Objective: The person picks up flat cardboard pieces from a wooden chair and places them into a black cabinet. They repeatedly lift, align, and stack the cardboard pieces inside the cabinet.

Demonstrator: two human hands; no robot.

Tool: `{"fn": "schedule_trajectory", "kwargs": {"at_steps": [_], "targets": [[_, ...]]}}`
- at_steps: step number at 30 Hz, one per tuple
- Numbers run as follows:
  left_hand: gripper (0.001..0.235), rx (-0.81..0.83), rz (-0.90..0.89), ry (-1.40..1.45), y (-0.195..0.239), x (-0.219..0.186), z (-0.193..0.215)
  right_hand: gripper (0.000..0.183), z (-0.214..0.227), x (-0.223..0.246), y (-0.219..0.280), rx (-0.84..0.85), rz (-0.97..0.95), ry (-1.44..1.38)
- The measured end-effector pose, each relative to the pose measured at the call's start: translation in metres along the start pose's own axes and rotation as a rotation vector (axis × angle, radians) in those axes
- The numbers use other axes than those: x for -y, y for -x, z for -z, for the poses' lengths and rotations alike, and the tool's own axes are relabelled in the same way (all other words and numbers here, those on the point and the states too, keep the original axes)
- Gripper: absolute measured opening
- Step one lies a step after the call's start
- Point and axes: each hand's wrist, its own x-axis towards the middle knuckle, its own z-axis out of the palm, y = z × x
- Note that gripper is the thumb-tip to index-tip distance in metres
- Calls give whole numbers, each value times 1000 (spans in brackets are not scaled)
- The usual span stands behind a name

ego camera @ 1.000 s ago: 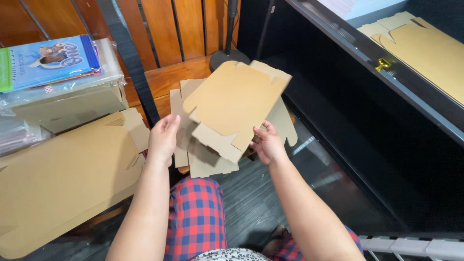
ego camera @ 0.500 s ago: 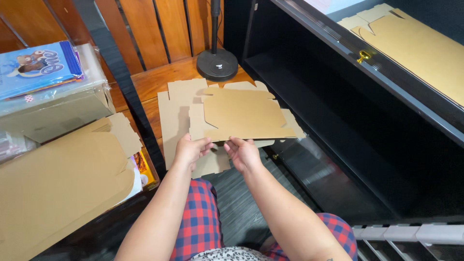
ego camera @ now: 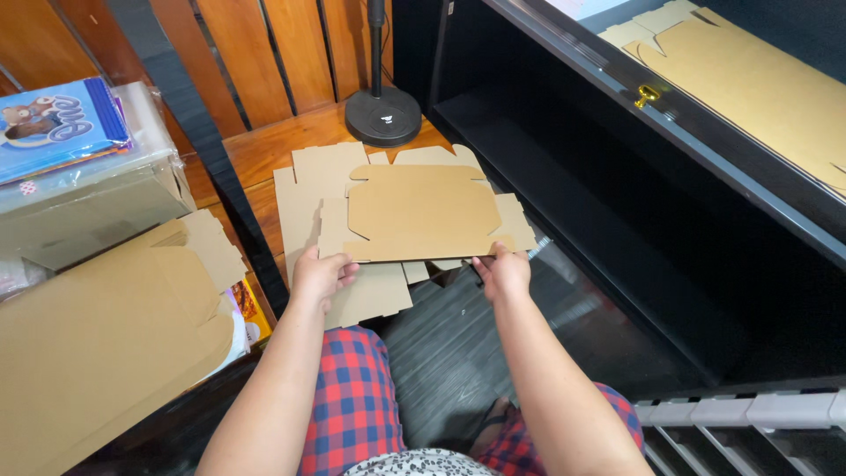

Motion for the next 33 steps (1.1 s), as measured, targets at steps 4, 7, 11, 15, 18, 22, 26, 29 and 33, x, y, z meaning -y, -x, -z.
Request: {"fn": "schedule_trajectory", "kwargs": {"at_steps": [4,7,11,15,18,22,26,29,33], "targets": [[33,-19,-24,-25,-14,12,3,43,27,-18,-39,6,-6,73],[42,-28,-28,-35,-14,10,5,40,35,-14,-42,-21,-26,50],[49,-34,-47,-16,-12,7,9,42,43,-7,-38,12,-42,63],[52,-46,-100,-4,-18,6,19,37,39,1,-29,42,-30,113],[55,-62,-214,21,-15,-4,39,33,36,21,-4,132,3,202],[52,-68,-314,-9,37,-50,59,36,17,73,63,225,33,268],[38,-58,-394,52,83,-87,69,43,7,141,142,425,12,387],[37,-33,-429,59,117,-113,53,43,23,174,161,471,86,402],[45,86,-444,87,139,-144,18,42,50,224,183,412,204,344]]}}
